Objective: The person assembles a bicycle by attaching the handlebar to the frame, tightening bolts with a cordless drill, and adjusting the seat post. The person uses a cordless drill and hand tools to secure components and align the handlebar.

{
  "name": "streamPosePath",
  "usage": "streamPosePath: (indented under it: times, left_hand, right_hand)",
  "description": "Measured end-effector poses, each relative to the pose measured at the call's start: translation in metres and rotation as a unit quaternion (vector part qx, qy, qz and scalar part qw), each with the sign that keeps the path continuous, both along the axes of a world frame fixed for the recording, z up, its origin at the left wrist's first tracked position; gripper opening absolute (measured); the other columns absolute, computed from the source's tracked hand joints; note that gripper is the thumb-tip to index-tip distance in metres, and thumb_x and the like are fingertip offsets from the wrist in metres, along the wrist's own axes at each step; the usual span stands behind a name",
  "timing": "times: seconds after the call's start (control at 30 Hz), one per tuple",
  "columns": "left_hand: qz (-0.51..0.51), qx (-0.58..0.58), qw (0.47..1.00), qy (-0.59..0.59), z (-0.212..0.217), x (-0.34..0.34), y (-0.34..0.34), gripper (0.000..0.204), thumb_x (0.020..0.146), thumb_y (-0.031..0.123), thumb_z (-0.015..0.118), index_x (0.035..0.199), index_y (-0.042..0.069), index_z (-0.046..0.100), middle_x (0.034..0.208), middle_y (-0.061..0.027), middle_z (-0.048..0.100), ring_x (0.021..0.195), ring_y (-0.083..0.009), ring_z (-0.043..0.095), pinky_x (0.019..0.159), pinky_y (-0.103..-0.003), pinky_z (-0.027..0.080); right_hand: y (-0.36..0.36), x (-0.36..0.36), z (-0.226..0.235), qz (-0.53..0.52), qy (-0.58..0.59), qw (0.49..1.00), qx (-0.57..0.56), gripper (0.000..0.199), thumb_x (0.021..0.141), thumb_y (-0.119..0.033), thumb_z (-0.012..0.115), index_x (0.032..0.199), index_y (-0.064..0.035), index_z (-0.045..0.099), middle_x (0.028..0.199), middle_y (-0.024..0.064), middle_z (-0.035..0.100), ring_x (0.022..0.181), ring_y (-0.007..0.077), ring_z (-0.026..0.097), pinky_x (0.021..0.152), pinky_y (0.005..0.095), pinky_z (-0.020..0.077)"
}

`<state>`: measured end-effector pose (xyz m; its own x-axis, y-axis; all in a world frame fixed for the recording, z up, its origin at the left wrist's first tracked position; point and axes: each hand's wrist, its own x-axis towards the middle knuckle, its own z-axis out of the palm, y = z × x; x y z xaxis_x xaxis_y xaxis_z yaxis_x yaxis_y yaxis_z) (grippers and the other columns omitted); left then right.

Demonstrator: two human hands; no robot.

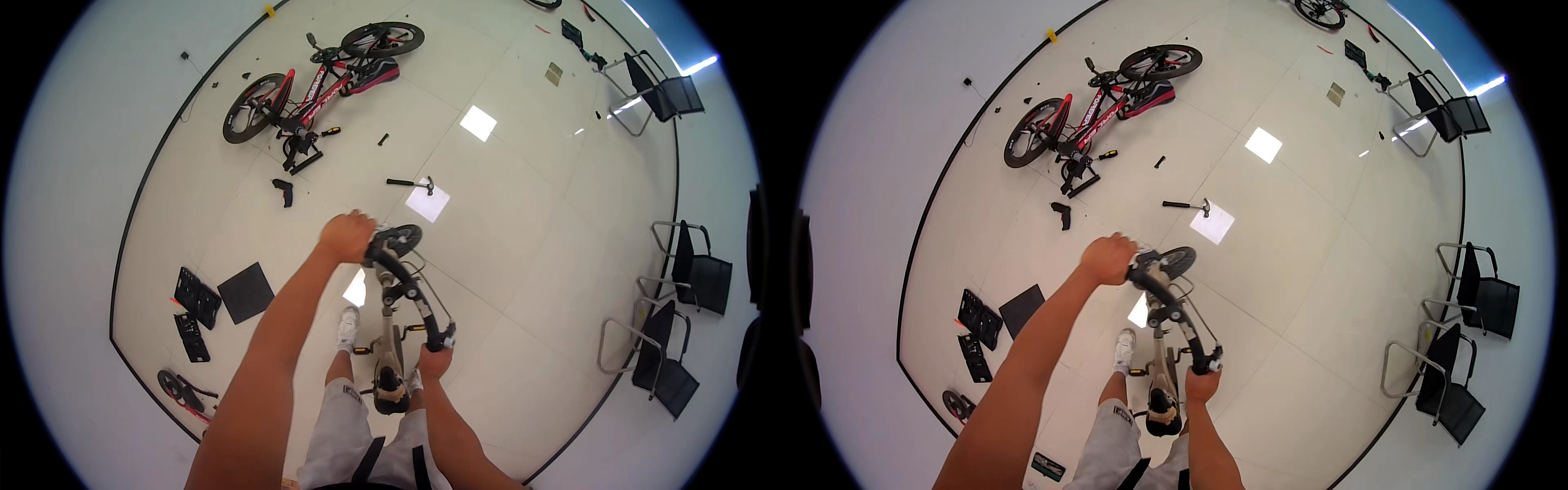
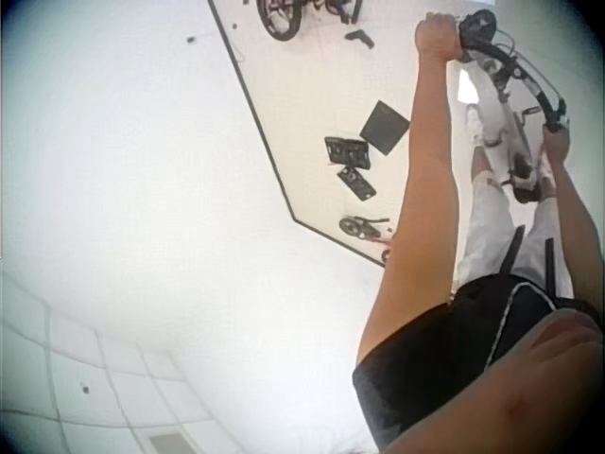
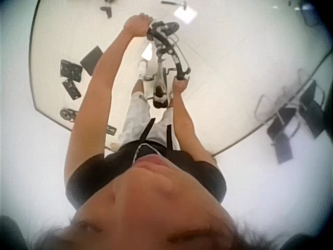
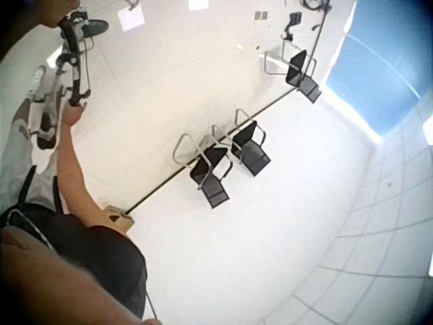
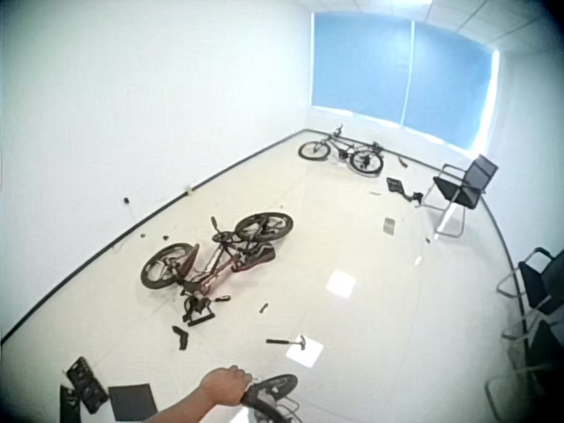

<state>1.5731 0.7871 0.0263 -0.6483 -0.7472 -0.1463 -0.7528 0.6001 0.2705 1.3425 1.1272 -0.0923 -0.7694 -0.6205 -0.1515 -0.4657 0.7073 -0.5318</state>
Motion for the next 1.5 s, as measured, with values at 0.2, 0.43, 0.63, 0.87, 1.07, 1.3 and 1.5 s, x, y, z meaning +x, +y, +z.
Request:
streamPosePath:
  times: [0.2,0.43,0.63,0.87,1.07,1.3,1.5]
  left_hand:
    - [-0.095,-0.036,0.994,0.030,-0.008,-0.058,-0.079,0.026,0.074,0.017,0.069,0.098,0.009,0.062,0.097,-0.0090,0.066,0.101,-0.0274,0.063,0.077,-0.041,0.057]
    - [-0.113,-0.041,0.988,0.099,-0.014,-0.122,-0.116,0.020,0.074,0.015,0.070,0.092,0.008,0.062,0.093,-0.0088,0.066,0.097,-0.0278,0.064,0.077,-0.040,0.057]
    - [-0.115,-0.016,0.990,0.085,-0.008,-0.181,-0.126,0.023,0.074,0.019,0.071,0.092,0.008,0.063,0.094,-0.0098,0.067,0.098,-0.0287,0.065,0.079,-0.040,0.056]
    - [-0.120,-0.035,0.992,0.028,0.002,-0.213,-0.128,0.022,0.075,0.016,0.067,0.094,0.009,0.061,0.094,-0.0082,0.064,0.098,-0.0281,0.063,0.076,-0.040,0.056]
    - [-0.109,-0.048,0.991,0.066,0.011,-0.246,-0.128,0.029,0.067,0.014,0.070,0.094,0.010,0.059,0.088,-0.0081,0.061,0.091,-0.0304,0.062,0.070,-0.044,0.055]
    - [-0.081,-0.066,0.991,0.086,0.018,-0.295,-0.142,0.026,0.071,0.016,0.070,0.094,0.012,0.058,0.086,-0.0086,0.062,0.084,-0.0333,0.063,0.069,-0.047,0.053]
    - [-0.056,-0.107,0.990,0.067,0.025,-0.342,-0.168,0.025,0.077,0.022,0.074,0.092,0.011,0.057,0.081,-0.0062,0.061,0.076,-0.0296,0.062,0.062,-0.044,0.054]
  right_hand:
    - [-0.027,0.006,-0.020,-0.096,0.049,0.994,-0.011,0.049,0.071,-0.016,0.077,0.115,0.0006,0.061,0.103,0.0220,0.069,0.096,0.0431,0.067,0.084,0.0495,0.0532]
    - [-0.058,-0.051,-0.005,-0.117,0.085,0.990,-0.005,0.043,0.071,-0.013,0.075,0.107,0.0060,0.062,0.095,0.0253,0.068,0.090,0.0442,0.067,0.082,0.0487,0.0519]
    - [-0.075,-0.100,0.022,-0.115,0.046,0.992,-0.032,0.040,0.073,-0.012,0.073,0.108,0.0039,0.062,0.093,0.0231,0.068,0.088,0.0426,0.067,0.080,0.0471,0.0517]
    - [-0.085,-0.139,0.013,-0.110,0.073,0.991,-0.027,0.039,0.072,-0.013,0.074,0.106,0.0030,0.064,0.094,0.0237,0.068,0.092,0.0452,0.066,0.083,0.0483,0.0520]
    - [-0.085,-0.182,0.023,-0.109,0.005,0.993,-0.054,0.056,0.067,-0.019,0.082,0.117,-0.0049,0.061,0.102,0.0177,0.069,0.096,0.0417,0.067,0.085,0.0466,0.0535]
    - [-0.107,-0.260,0.047,-0.098,0.017,0.995,-0.029,0.062,0.069,-0.024,0.082,0.124,-0.0072,0.059,0.109,0.0179,0.070,0.095,0.0416,0.070,0.082,0.0481,0.0570]
    - [-0.157,-0.351,0.087,-0.015,0.122,0.992,-0.032,0.054,0.072,-0.024,0.082,0.119,-0.0106,0.059,0.103,0.0130,0.068,0.086,0.0381,0.070,0.072,0.0475,0.0580]
